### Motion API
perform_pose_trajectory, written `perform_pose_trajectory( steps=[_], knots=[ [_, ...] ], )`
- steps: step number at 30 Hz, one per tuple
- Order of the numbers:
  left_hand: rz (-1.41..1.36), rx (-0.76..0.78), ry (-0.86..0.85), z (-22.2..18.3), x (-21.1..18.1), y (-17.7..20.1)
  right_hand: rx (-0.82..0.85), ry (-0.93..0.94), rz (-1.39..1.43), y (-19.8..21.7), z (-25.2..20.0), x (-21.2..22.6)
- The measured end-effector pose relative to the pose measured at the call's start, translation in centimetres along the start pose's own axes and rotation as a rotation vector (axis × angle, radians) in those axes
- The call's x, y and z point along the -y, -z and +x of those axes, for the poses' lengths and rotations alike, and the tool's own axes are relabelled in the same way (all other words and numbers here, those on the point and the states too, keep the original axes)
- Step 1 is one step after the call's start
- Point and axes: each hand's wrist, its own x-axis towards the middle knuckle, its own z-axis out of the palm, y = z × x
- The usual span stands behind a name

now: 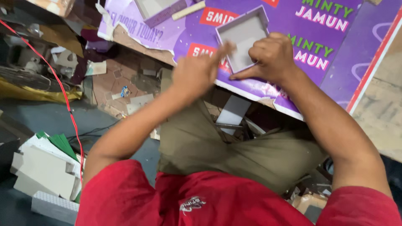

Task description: The person assembles small purple cardboard boxes by folding flaps and using a wooden stick to press and secure the edges. They handle multiple boxes one at a time, folding and pressing each side before setting them aside.

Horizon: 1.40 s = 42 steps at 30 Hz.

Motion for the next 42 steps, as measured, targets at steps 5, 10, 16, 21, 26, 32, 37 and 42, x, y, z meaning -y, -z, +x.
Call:
perform_pose_trajectory(
  steps=[5,10,16,21,26,32,37,42],
  knots=[
    [-0.192,0.213,-0.049,-5.1,-3.1,1.4,-0.058,-0.022,-0.011,2.0,0.9,1.3],
    [-0.482,-0.196,0.022,-4.6,-0.7,1.2,0.000,-0.092,-0.060,3.1,1.9,4.2],
    [-0.623,-0.341,0.174,-0.3,1.1,2.9,0.060,-0.103,-0.136,2.5,1.6,6.7],
    [-0.422,-0.389,0.019,3.5,0.2,6.4,-0.009,-0.363,0.578,0.7,-1.4,5.0],
    [-0.244,-0.241,-0.016,7.0,-0.7,7.2,-0.002,-0.550,1.066,-0.3,-2.5,2.4],
    [-0.082,-0.246,-0.163,9.8,-0.9,6.8,-0.014,-0.572,1.267,0.2,-2.2,0.6],
    [-0.084,-0.187,-0.204,10.4,-1.2,5.8,-0.001,-0.525,1.272,0.5,-2.4,0.4],
    [-0.103,-0.041,-0.327,7.6,-3.6,5.2,0.075,-0.540,1.269,-0.4,-3.7,0.3]
  ],
)
